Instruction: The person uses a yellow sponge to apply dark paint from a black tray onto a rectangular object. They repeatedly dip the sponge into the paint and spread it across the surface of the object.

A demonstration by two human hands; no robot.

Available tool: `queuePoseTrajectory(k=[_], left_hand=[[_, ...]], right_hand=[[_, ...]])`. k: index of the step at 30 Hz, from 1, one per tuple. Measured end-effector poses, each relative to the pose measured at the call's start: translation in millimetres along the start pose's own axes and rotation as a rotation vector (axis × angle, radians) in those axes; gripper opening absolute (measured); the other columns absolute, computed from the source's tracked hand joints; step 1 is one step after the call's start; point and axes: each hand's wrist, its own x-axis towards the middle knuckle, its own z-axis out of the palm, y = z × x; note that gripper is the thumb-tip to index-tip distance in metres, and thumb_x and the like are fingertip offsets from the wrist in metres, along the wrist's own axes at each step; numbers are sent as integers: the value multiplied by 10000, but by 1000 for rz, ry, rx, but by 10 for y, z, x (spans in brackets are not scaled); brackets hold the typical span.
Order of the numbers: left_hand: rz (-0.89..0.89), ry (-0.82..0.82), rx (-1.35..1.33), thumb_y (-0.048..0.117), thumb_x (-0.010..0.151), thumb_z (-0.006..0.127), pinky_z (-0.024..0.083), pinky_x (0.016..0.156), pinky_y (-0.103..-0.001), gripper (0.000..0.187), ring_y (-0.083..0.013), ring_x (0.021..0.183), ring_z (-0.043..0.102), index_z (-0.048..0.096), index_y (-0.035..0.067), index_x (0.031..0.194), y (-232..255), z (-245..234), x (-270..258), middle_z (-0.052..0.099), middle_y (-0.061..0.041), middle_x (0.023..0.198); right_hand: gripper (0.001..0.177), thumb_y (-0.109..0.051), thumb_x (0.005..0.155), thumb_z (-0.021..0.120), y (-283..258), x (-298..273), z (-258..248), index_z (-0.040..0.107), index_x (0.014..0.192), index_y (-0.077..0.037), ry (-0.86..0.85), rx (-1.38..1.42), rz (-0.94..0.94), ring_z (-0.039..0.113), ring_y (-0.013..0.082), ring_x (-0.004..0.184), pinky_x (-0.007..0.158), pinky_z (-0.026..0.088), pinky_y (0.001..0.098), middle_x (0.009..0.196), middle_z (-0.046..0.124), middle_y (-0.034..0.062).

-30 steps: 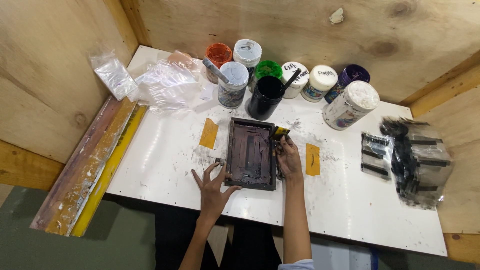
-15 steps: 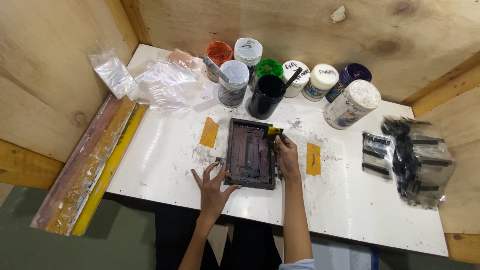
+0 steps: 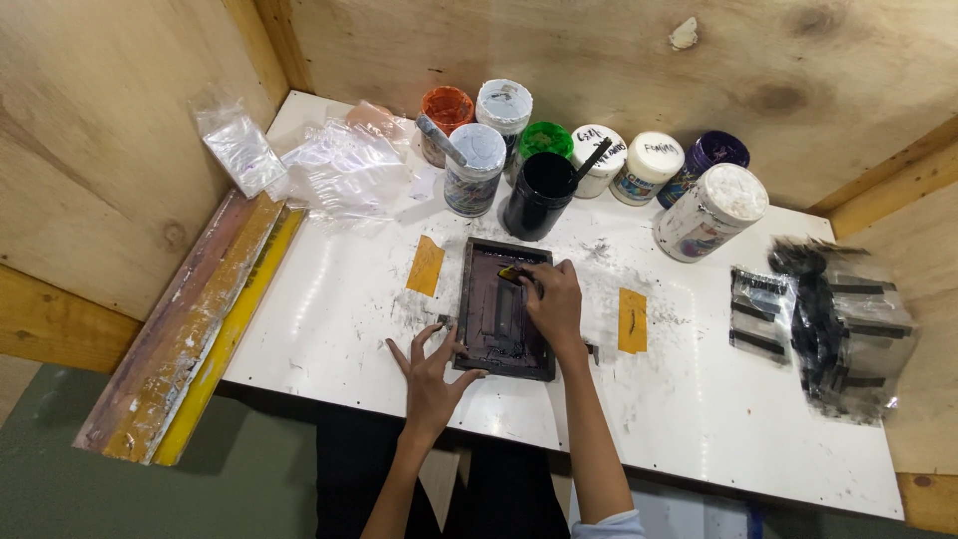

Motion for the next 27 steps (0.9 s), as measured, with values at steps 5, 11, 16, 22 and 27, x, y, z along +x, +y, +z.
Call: queuePoseTrajectory(k=[5, 11, 16, 22, 27], left_hand=[[10, 10, -14, 219, 695, 930, -146, 1170, -689, 623, -259, 1367, 481, 698, 79, 1256, -38, 17, -4, 796, -17, 919], [20, 21, -18, 219, 682, 934, -143, 1164, -697, 627, -259, 1360, 492, 704, 76, 1248, -11, -1, -1, 797, -24, 910], [28, 32, -10, 237, 698, 929, -153, 1162, -701, 747, -260, 1356, 491, 628, 63, 1358, -32, 34, -13, 795, -16, 933], [40, 30, 37, 238, 703, 921, -161, 1154, -715, 734, -250, 1349, 502, 631, 66, 1355, -27, 30, -15, 795, -17, 939], [65, 47, 72, 233, 705, 917, -149, 1140, -735, 746, -238, 1349, 501, 621, 88, 1374, -57, 58, -34, 791, 17, 948]], right_hand=[[113, -154, 899, 769, 86, 74, 90, 824, 992, -122, -60, -151, -118, 551, 197, 834, 727, 520, 263, 826, 735, 67], [109, -162, 889, 762, 135, 85, 193, 821, 967, -113, -84, -203, -180, 564, 214, 847, 737, 543, 278, 859, 752, 74], [120, -150, 886, 739, 97, 31, 231, 812, 976, -120, -83, -258, -199, 605, 245, 869, 753, 563, 314, 921, 768, 78], [153, -100, 875, 711, 58, -54, 245, 812, 986, -131, -120, -371, -222, 635, 247, 879, 753, 565, 318, 900, 765, 81], [189, -89, 924, 645, 173, -224, 378, 797, 1021, -149, -118, -440, -286, 650, 216, 881, 745, 561, 270, 914, 755, 68]])
